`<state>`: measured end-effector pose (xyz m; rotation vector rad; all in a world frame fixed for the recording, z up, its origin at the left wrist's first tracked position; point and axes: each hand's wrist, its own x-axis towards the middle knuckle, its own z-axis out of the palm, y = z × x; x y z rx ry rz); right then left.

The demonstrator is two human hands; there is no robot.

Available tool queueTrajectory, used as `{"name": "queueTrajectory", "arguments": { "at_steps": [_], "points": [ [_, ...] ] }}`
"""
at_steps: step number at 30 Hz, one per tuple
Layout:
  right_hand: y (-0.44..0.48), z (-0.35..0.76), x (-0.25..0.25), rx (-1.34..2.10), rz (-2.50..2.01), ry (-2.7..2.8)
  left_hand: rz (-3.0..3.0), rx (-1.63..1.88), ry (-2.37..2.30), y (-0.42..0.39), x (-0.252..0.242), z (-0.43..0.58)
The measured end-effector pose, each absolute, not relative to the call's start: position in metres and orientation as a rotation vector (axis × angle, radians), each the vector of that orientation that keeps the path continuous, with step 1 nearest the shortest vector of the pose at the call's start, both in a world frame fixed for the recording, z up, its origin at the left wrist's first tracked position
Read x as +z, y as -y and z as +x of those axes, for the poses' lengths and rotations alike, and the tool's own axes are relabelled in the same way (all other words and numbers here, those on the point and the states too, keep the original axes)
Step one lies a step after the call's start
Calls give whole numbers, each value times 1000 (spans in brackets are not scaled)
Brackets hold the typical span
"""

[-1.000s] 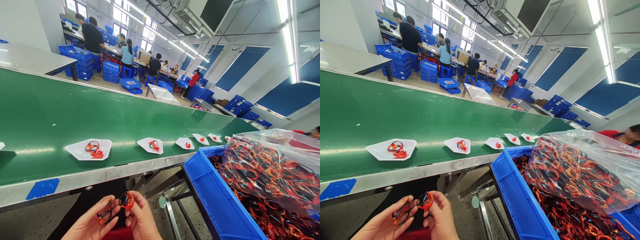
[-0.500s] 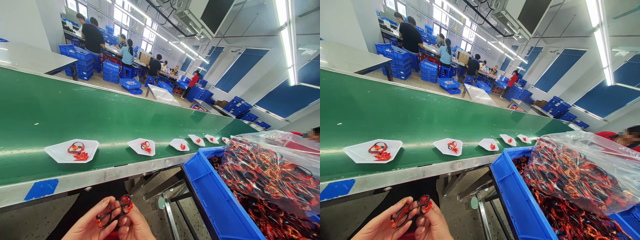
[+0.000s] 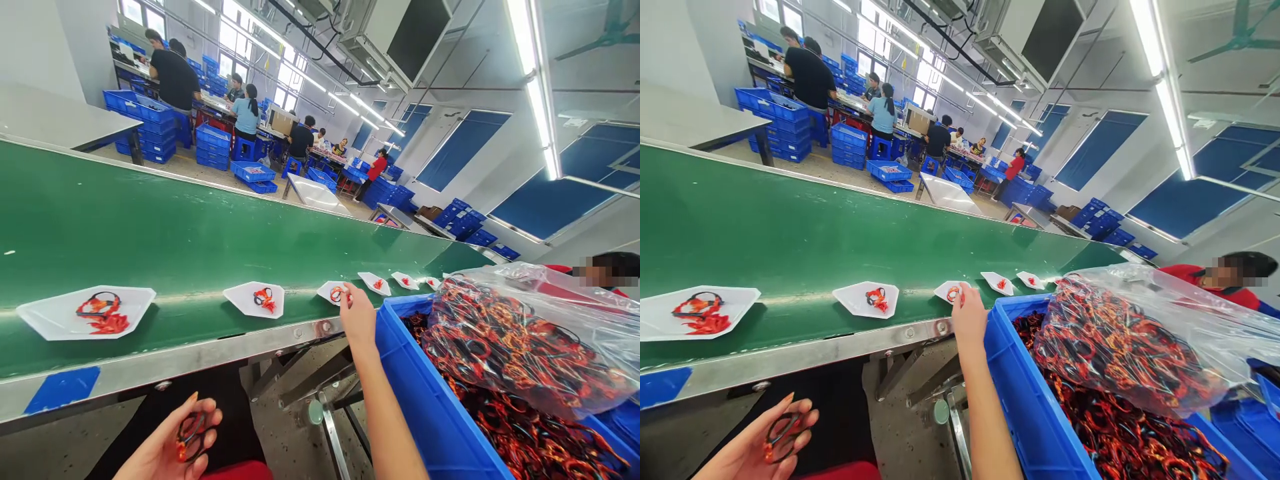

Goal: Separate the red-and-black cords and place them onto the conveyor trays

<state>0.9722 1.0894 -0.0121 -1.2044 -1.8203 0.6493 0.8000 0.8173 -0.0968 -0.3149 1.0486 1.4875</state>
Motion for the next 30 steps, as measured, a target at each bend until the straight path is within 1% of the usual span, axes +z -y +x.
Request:
{"name": "queueTrajectory", "arguments": {
  "at_steps": [3, 5, 8, 9, 11, 13, 18, 24, 30],
  "points": [
    [-1055, 964, -16, 634, -1183, 1902, -281, 1500, -1064, -820, -88, 802],
    [-1011, 956, -25, 773, -1072, 2053, -280, 1510, -1012, -822, -87, 802],
    [-945, 943, -43, 1130, -742, 2400, -258, 1515, -943, -823, -91, 803],
    [-929, 939, -49, 1170, -658, 2486, -243, 1512, -915, -823, -93, 803],
    [-911, 934, -60, 1130, -593, 2572, -221, 1501, -850, -821, -96, 803],
    [-908, 932, -68, 1101, -603, 2553, -217, 1493, -816, -818, -97, 803],
    [-918, 938, -79, 1229, -624, 2383, -173, 1520, -791, -813, -90, 802],
    [-908, 943, -96, 1179, -595, 2349, -194, 1552, -637, -814, -83, 802],
    [-905, 941, -101, 1174, -607, 2336, -199, 1556, -598, -811, -84, 801]
  ]
}}
